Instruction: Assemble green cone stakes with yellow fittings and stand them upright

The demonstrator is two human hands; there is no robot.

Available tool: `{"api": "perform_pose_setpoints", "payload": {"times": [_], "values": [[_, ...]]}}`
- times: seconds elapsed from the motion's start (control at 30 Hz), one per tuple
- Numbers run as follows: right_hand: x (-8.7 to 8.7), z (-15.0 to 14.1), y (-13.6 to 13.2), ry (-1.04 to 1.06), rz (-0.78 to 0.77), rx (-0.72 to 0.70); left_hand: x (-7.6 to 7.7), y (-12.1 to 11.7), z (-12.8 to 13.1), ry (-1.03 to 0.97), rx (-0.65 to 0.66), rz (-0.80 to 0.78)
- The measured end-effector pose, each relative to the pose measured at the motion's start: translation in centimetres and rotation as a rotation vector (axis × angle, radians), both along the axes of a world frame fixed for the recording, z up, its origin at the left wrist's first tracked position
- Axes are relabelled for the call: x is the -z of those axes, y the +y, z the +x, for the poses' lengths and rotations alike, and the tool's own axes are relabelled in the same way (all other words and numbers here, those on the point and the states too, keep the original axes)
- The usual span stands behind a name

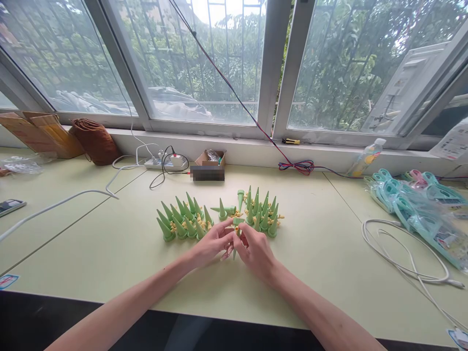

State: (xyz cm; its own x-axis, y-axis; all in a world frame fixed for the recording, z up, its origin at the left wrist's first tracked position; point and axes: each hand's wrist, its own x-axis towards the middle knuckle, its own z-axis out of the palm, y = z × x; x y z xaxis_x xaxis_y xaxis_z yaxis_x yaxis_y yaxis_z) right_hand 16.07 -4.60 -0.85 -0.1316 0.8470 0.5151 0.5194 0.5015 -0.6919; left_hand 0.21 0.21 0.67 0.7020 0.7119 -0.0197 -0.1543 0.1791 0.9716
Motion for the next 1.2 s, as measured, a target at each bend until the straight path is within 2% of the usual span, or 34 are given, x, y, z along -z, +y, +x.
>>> {"api": "perform_pose_setpoints", "payload": {"times": [0.57,0.9,1.2], "values": [[-0.26,0.24,0.04,-0.01,-0.002,-0.029,0.03,0.11,-0.14,0.004,0.008,-0.018],[-0.08,0.19,0.25,0.022,0.024,0.019,-0.51,0.02,0.08,-0.031,-0.013,-0.044],[0.16,0.21,0.21,0.07,0.036,0.024,-0.12,0.32,0.11,-0.046,-0.014,-0.034]]}}
